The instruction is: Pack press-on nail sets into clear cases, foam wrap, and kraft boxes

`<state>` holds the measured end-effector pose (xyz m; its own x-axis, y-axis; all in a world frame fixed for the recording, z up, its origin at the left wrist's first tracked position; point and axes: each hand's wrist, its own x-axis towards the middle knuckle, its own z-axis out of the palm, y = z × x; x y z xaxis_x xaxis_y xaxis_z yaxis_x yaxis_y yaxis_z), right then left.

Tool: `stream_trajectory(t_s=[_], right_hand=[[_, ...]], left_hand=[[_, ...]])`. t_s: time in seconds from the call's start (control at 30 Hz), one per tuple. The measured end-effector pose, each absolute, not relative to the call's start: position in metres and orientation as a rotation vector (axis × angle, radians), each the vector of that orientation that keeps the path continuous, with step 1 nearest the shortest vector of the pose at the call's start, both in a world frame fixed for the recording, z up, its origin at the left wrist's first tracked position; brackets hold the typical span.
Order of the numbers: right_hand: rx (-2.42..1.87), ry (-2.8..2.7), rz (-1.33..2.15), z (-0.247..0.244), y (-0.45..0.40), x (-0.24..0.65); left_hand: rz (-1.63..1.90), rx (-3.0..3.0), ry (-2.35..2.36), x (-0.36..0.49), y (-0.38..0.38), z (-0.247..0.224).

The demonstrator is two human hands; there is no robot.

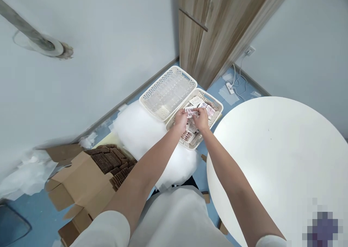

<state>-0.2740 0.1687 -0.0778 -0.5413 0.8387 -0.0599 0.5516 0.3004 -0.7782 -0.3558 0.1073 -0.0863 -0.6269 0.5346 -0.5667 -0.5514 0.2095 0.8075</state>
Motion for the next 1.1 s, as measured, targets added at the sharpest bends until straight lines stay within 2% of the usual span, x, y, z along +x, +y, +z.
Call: stream_trajectory(t_s=[0.17, 0.43, 0.73, 0.93, 1.1], right_hand=[[-1.289, -1.951, 1.173, -0.055, 0.129, -0.238], [-1.354, -1.460, 1.349, -0.019, 0.044, -0.162], [-1.422, -1.185, 1.268, 0.013, -0.023, -0.066], [-1.486, -1.117, 1.240, 0.014, -0.055, 0.008], [-1.540, -1.173, 1.255, -0.011, -0.069, 0.065]], left_hand=[[1.613, 0.143, 1.620, -0.335, 0.067, -0.062], [1.477, 0.488, 1.520, -0.280, 0.001, -0.024], [1.101, 0.971, 1.279, -0.215, -0.037, 0.001], [0.787, 1.396, 1.102, -0.171, -0.043, -0.002], [0.629, 1.542, 1.173, -0.122, -0.042, -0.017]])
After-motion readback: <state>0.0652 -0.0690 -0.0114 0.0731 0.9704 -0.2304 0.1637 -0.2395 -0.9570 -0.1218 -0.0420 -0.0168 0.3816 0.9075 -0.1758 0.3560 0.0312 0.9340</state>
